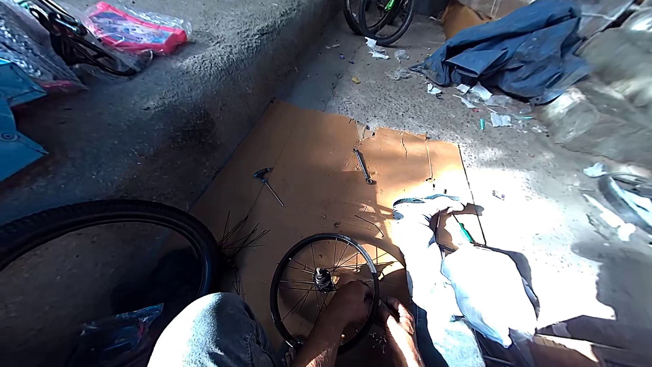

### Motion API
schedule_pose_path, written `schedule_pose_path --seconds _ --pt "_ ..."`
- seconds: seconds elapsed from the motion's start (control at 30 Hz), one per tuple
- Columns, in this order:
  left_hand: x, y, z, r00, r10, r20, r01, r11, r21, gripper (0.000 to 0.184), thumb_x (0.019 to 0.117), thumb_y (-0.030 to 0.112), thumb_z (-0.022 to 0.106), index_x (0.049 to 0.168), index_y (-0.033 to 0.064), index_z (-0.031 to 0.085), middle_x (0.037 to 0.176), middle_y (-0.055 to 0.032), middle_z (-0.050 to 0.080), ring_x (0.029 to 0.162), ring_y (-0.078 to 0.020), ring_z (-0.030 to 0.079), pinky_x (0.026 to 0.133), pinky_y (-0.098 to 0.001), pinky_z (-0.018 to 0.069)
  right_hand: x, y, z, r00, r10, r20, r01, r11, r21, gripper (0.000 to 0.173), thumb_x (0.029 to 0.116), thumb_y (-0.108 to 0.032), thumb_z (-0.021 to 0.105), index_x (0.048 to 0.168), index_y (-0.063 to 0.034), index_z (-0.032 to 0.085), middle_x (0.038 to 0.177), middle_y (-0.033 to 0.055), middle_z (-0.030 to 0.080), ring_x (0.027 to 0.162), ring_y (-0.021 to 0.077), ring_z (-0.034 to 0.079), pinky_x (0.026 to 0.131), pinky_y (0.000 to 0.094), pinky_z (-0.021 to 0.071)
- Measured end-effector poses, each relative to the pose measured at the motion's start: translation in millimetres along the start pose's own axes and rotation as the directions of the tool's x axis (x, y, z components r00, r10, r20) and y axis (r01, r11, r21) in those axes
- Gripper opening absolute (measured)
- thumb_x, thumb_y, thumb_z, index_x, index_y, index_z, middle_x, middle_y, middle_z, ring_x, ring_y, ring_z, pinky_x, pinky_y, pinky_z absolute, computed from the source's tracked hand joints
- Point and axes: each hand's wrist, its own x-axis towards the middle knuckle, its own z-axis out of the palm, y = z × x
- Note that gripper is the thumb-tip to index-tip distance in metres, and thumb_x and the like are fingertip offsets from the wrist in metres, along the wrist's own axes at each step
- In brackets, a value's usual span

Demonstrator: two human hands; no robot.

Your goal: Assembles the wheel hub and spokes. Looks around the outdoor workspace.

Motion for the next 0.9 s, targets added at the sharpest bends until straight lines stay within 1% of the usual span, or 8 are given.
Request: schedule_pose_path --seconds 0.1,0.27,0.37,0.43,0.5,0.6,0.77,0.9 --pt "-1 1 -1 1.0 0.01 -0.006 -0.01 1.0 0.002 0.031 0.1043 0.023 0.053 0.121 0.006 0.072 0.135 -0.0127 0.065 0.127 -0.0279 0.061 0.11 -0.0501 0.0468 5 4 1 0.998 -0.053 -0.015 0.053 0.999 -0.005 0.01 0.0937 -0.013 0.073 0.098 -0.0037 0.072 0.086 0.0072 0.072 0.077 0.0146 0.07 0.072 0.0331 0.0617" --pt "1 0 0 1.0 0.006 -0.013 -0.006 1.0 -0.011 0.029 0.1037 0.022 0.053 0.12 0.0063 0.072 0.135 -0.0129 0.065 0.127 -0.0284 0.061 0.11 -0.0512 0.047 9 8 4 0.999 -0.032 -0.01 0.032 0.998 0.048 0.011 0.0957 -0.012 0.07 0.1 -0.0019 0.072 0.088 0.0094 0.073 0.079 0.0172 0.072 0.073 0.0352 0.0636" --pt "3 0 1 1.0 0.0 -0.011 0.0 1.0 -0.012 0.03 0.1042 0.023 0.053 0.121 0.0066 0.071 0.133 -0.0132 0.065 0.126 -0.0291 0.061 0.109 -0.0515 0.0471 11 8 3 1.0 -0.019 -0.002 0.019 0.999 0.027 0.011 0.0963 -0.012 0.07 0.102 -0.002 0.072 0.09 0.0097 0.073 0.079 0.0174 0.072 0.072 0.0354 0.0634" --pt "2 1 0 1.0 -0.01 -0.017 0.01 1.0 -0.022 0.03 0.1043 0.023 0.053 0.121 0.0061 0.071 0.13 -0.0143 0.066 0.123 -0.0296 0.063 0.108 -0.0518 0.048 12 10 2 0.998 -0.055 -0.003 0.055 0.998 0.005 0.011 0.0954 -0.011 0.07 0.101 -0.0022 0.072 0.089 0.009 0.073 0.077 0.0166 0.072 0.071 0.0352 0.0639" --pt "1 2 -2 0.999 -0.023 -0.028 0.021 0.998 -0.051 0.03 0.1043 0.024 0.054 0.122 0.0066 0.071 0.129 -0.014 0.067 0.123 -0.0287 0.063 0.108 -0.0517 0.0486 13 13 2 0.992 -0.125 -0.011 0.125 0.992 -0.025 0.01 0.094 -0.011 0.07 0.1 -0.0037 0.073 0.088 0.0067 0.073 0.078 0.0139 0.071 0.072 0.0327 0.0626" --pt "0 1 -4 0.999 -0.019 -0.03 0.016 0.996 -0.089 0.03 0.1035 0.023 0.054 0.123 0.0074 0.071 0.13 -0.013 0.067 0.123 -0.0282 0.063 0.108 -0.0511 0.0488 12 12 -1 0.986 -0.164 0.005 0.164 0.985 -0.057 0.011 0.0939 -0.01 0.07 0.103 -0.0045 0.074 0.092 0.006 0.074 0.083 0.012 0.072 0.077 0.0306 0.0624" --pt "-2 2 -7 1.0 -0.025 -0.012 0.024 0.995 -0.101 0.029 0.1024 0.021 0.056 0.122 0.0077 0.072 0.13 -0.0121 0.067 0.121 -0.0266 0.064 0.106 -0.0495 0.0498 11 11 -2 0.987 -0.158 0.014 0.158 0.987 -0.028 0.013 0.0931 -0.008 0.07 0.104 -0.0031 0.076 0.097 0.0077 0.076 0.087 0.0129 0.074 0.078 0.0301 0.0637" --pt "-1 2 -6 0.999 -0.034 -0.02 0.032 0.993 -0.11 0.029 0.1031 0.022 0.055 0.122 0.0079 0.072 0.129 -0.0116 0.068 0.12 -0.0254 0.065 0.107 -0.0475 0.0497 10 8 -3 0.995 -0.101 0.025 0.102 0.995 -0.011 0.014 0.0928 -0.007 0.071 0.106 -0.0037 0.076 0.099 0.0076 0.076 0.087 0.0138 0.074 0.078 0.0312 0.0644"
